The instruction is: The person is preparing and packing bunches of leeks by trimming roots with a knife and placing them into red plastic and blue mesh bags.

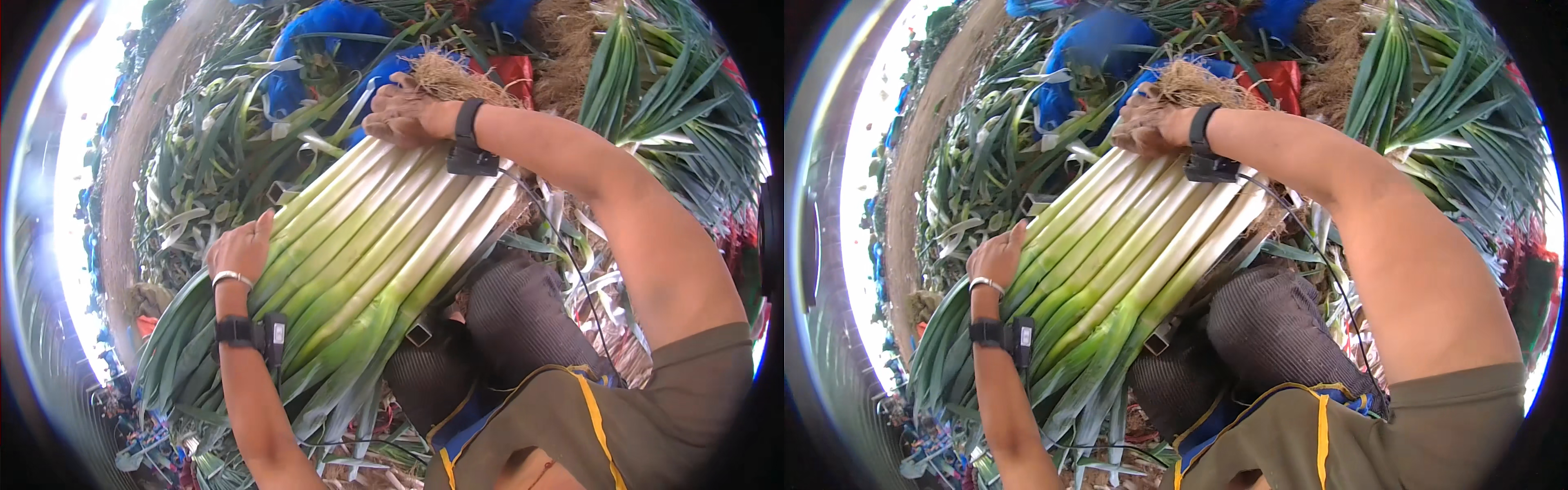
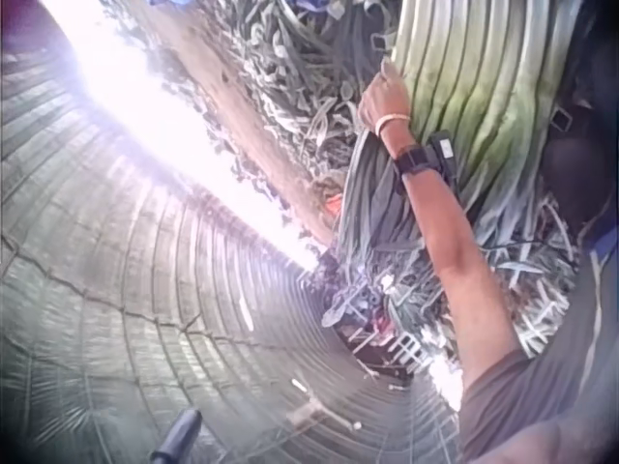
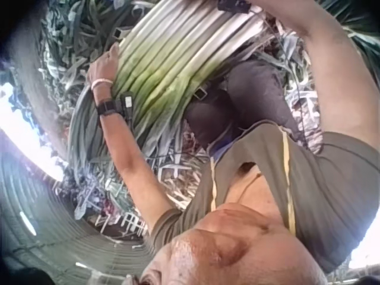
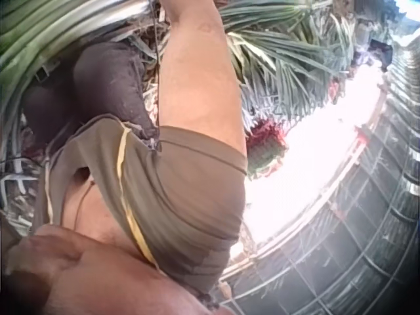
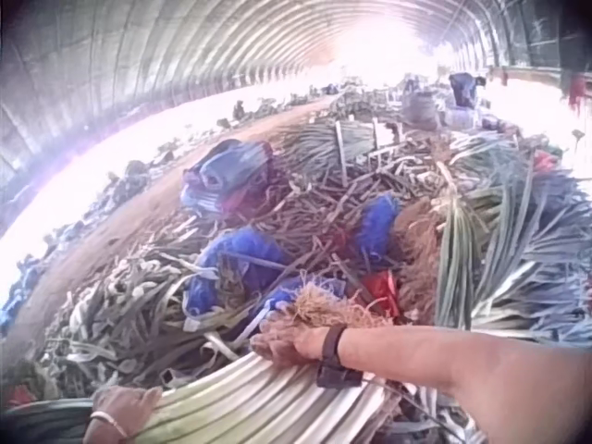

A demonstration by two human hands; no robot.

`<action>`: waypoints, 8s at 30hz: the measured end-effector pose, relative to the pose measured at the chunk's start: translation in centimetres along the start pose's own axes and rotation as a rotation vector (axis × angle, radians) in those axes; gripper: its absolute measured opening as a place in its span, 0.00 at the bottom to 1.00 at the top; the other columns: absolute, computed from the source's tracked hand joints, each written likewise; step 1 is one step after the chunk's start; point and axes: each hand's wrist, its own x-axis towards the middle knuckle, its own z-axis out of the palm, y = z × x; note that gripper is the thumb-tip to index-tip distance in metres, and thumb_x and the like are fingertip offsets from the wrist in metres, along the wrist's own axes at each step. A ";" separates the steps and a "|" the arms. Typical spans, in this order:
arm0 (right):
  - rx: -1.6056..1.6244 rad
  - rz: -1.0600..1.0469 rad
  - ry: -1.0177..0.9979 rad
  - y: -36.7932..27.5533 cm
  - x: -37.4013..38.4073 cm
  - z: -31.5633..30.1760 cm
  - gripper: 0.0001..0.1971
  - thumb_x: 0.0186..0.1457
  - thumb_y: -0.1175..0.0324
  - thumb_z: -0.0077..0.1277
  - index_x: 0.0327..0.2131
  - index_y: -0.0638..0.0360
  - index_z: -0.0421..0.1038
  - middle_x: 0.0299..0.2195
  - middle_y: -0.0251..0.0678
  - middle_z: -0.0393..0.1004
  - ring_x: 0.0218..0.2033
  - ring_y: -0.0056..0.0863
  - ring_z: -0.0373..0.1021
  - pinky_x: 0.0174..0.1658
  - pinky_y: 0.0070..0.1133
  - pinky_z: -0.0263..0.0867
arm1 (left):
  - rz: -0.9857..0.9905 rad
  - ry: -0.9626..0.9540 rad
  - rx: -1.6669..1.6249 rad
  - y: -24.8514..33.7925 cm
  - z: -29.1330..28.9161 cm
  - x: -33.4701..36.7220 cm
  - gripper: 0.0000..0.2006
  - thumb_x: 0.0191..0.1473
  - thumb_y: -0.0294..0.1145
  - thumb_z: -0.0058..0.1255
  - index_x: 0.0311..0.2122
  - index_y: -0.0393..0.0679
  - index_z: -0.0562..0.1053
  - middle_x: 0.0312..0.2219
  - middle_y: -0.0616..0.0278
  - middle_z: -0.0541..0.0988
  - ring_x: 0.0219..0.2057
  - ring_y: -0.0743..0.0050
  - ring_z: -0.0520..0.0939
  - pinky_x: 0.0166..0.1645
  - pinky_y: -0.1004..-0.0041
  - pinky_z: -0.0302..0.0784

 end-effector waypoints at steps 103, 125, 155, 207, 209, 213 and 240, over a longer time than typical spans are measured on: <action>0.139 0.025 -0.044 -0.4 -10.8 -8.6 0.10 0.51 0.65 0.51 0.37 0.54 0.74 0.35 0.34 0.69 0.42 0.35 0.67 0.48 0.31 0.62 | 0.497 0.099 -0.195 15.8 0.8 1.8 0.33 0.55 0.57 0.42 0.61 0.50 0.58 0.61 0.57 0.57 0.63 0.57 0.55 0.64 0.58 0.50; 0.343 0.933 -0.627 -2.5 -43.5 -5.3 0.11 0.47 0.64 0.48 0.34 0.52 0.76 0.32 0.44 0.77 0.34 0.45 0.73 0.39 0.36 0.68 | 0.521 0.321 0.156 9.6 7.0 -15.3 0.27 0.57 0.52 0.41 0.61 0.60 0.61 0.63 0.60 0.55 0.63 0.56 0.53 0.62 0.57 0.48; 0.362 1.141 -1.042 -15.7 -67.1 -3.2 0.12 0.38 0.67 0.51 0.29 0.58 0.78 0.34 0.46 0.77 0.36 0.42 0.75 0.36 0.36 0.69 | 0.553 0.454 0.133 10.8 7.4 -14.3 0.20 0.58 0.41 0.43 0.56 0.53 0.67 0.59 0.59 0.62 0.60 0.53 0.60 0.61 0.58 0.55; 0.564 1.220 -1.028 -15.7 -55.7 -10.3 0.16 0.53 0.64 0.49 0.45 0.57 0.70 0.28 0.39 0.75 0.26 0.34 0.71 0.32 0.27 0.66 | -0.466 -0.431 -0.582 10.4 62.8 -37.1 0.20 0.43 0.36 0.58 0.41 0.38 0.70 0.41 0.45 0.77 0.42 0.46 0.78 0.44 0.59 0.76; 0.553 1.181 -1.035 -16.0 -54.3 -10.4 0.16 0.53 0.64 0.49 0.45 0.57 0.70 0.28 0.39 0.76 0.27 0.35 0.71 0.33 0.27 0.66 | -0.617 -0.310 -0.524 10.8 63.7 -38.0 0.16 0.43 0.33 0.56 0.38 0.39 0.69 0.35 0.48 0.78 0.37 0.48 0.80 0.41 0.60 0.77; 0.527 1.156 -1.022 -16.5 -53.0 -11.6 0.16 0.53 0.64 0.49 0.45 0.57 0.70 0.29 0.40 0.76 0.28 0.36 0.71 0.35 0.28 0.66 | -0.666 -0.503 -0.382 10.7 62.4 -37.2 0.10 0.54 0.39 0.49 0.35 0.45 0.74 0.32 0.55 0.80 0.35 0.53 0.83 0.36 0.58 0.80; 1.368 0.260 0.088 -28.1 -23.4 -28.5 0.10 0.59 0.76 0.45 0.44 0.66 0.70 0.29 0.33 0.75 0.33 0.18 0.72 0.39 0.16 0.69 | -0.183 -0.501 -1.607 -3.1 28.3 -54.8 0.05 0.47 0.24 0.56 0.32 0.36 0.77 0.20 0.69 0.75 0.20 0.85 0.72 0.24 0.82 0.67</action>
